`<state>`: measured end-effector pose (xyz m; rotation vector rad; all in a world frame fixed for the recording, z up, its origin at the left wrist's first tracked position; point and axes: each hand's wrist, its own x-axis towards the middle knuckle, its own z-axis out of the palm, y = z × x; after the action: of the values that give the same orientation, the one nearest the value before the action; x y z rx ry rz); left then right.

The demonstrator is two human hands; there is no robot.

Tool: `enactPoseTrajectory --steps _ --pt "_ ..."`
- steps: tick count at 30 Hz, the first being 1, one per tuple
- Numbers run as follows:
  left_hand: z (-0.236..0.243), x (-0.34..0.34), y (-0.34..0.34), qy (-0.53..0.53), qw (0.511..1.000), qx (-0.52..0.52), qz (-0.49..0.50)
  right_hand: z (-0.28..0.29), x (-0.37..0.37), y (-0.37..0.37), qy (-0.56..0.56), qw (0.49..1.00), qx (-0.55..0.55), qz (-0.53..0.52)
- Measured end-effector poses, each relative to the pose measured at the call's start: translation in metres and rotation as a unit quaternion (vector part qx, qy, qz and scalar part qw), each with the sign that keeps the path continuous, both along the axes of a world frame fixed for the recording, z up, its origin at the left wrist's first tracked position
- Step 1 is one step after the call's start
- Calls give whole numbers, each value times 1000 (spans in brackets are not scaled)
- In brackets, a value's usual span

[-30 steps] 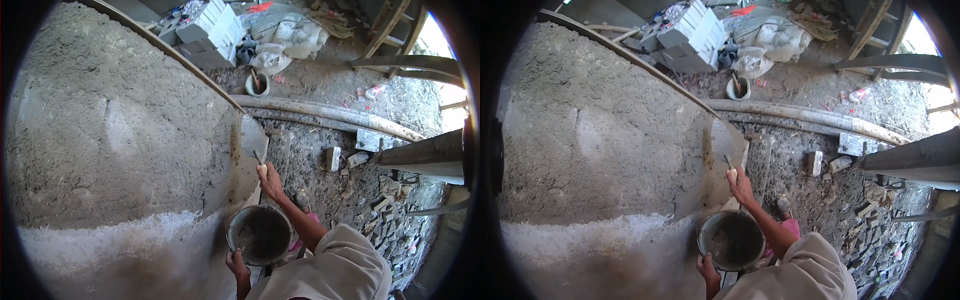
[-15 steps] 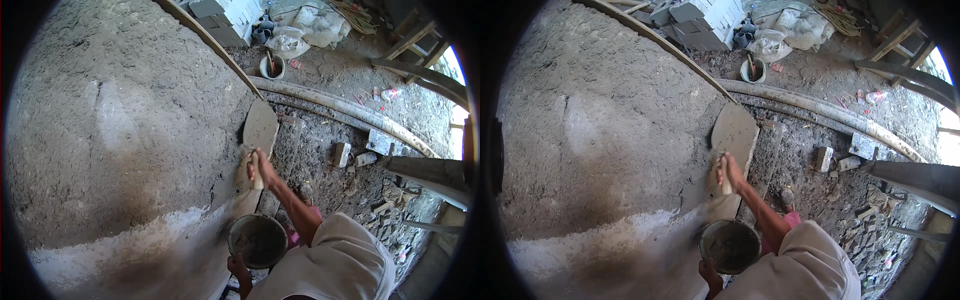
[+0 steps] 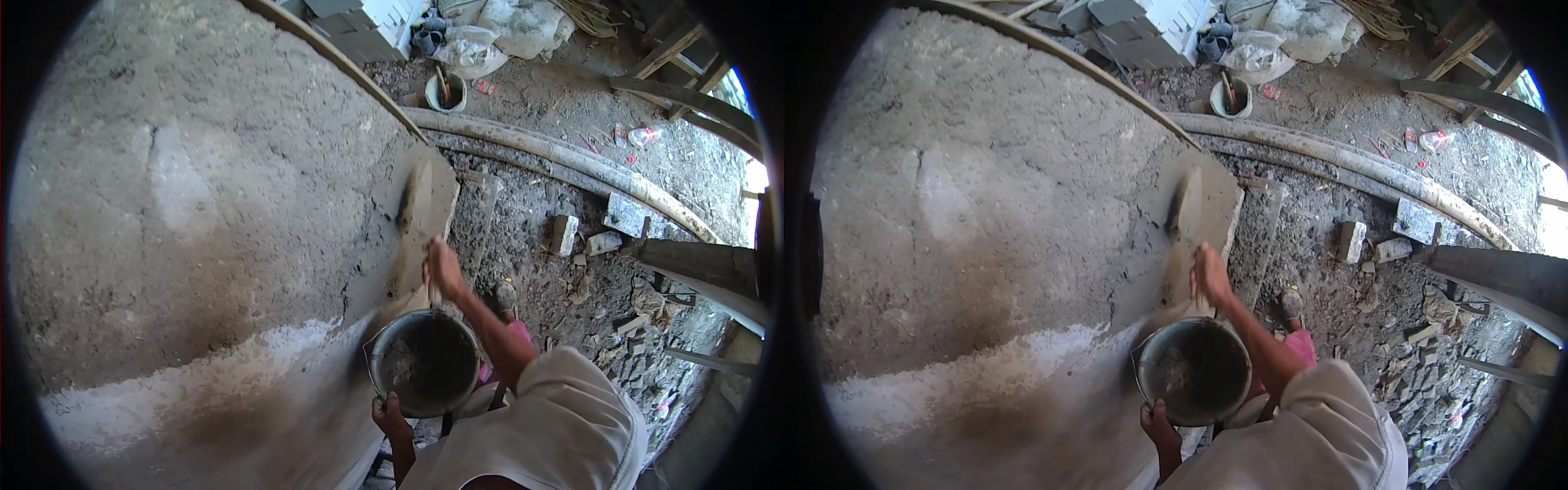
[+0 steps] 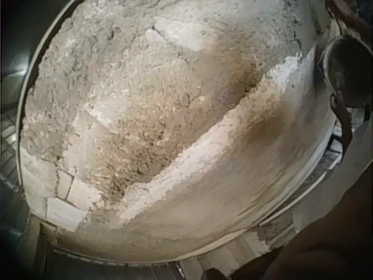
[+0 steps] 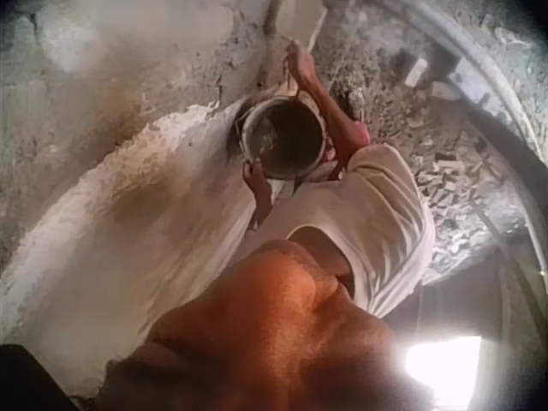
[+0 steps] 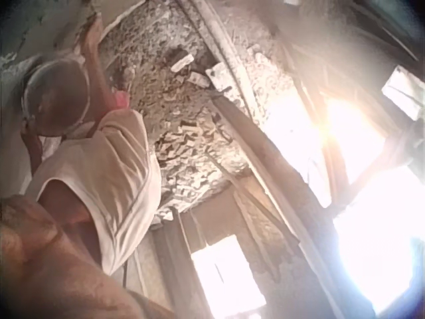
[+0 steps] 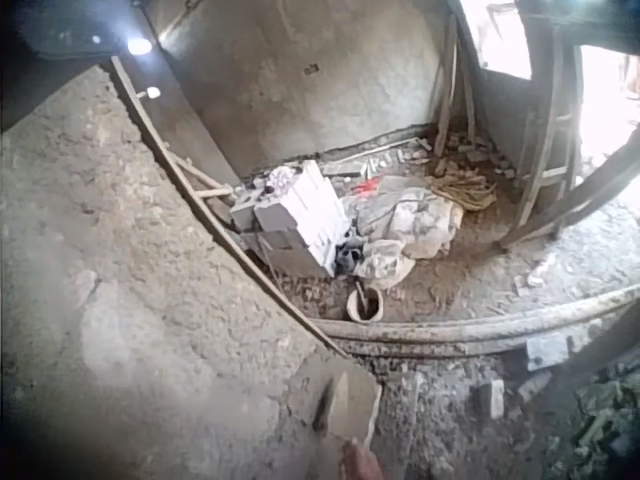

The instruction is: The person smooths plaster on a wall with a trowel, retrieves a bucket of cement mixture, and applies and smooths the mixture onto the wall using the trowel.

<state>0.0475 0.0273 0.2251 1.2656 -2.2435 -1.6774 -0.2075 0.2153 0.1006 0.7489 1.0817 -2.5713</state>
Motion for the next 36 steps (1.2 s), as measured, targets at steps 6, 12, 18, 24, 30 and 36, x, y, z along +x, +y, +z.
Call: enactPoseTrajectory --steps 6,12,18,24,30,36 --pt "-23 36 -26 -42 999 -34 7 -17 25 -70 -33 996 -11 79" --pt "-30 59 -53 -37 997 22 61 45 122 -133 7 990 -82 116" --pt "-25 87 -89 -3 992 85 91 3 155 -122 -66 989 -107 73" --pt "-34 134 -136 31 997 64 21 -106 76 -101 -36 950 -310 -8" --pt "-58 199 -212 57 957 -197 -205 -21 82 -135 -7 981 -192 24" --pt "-70 217 -242 13 999 21 -26 33 143 -185 52 995 -67 48"
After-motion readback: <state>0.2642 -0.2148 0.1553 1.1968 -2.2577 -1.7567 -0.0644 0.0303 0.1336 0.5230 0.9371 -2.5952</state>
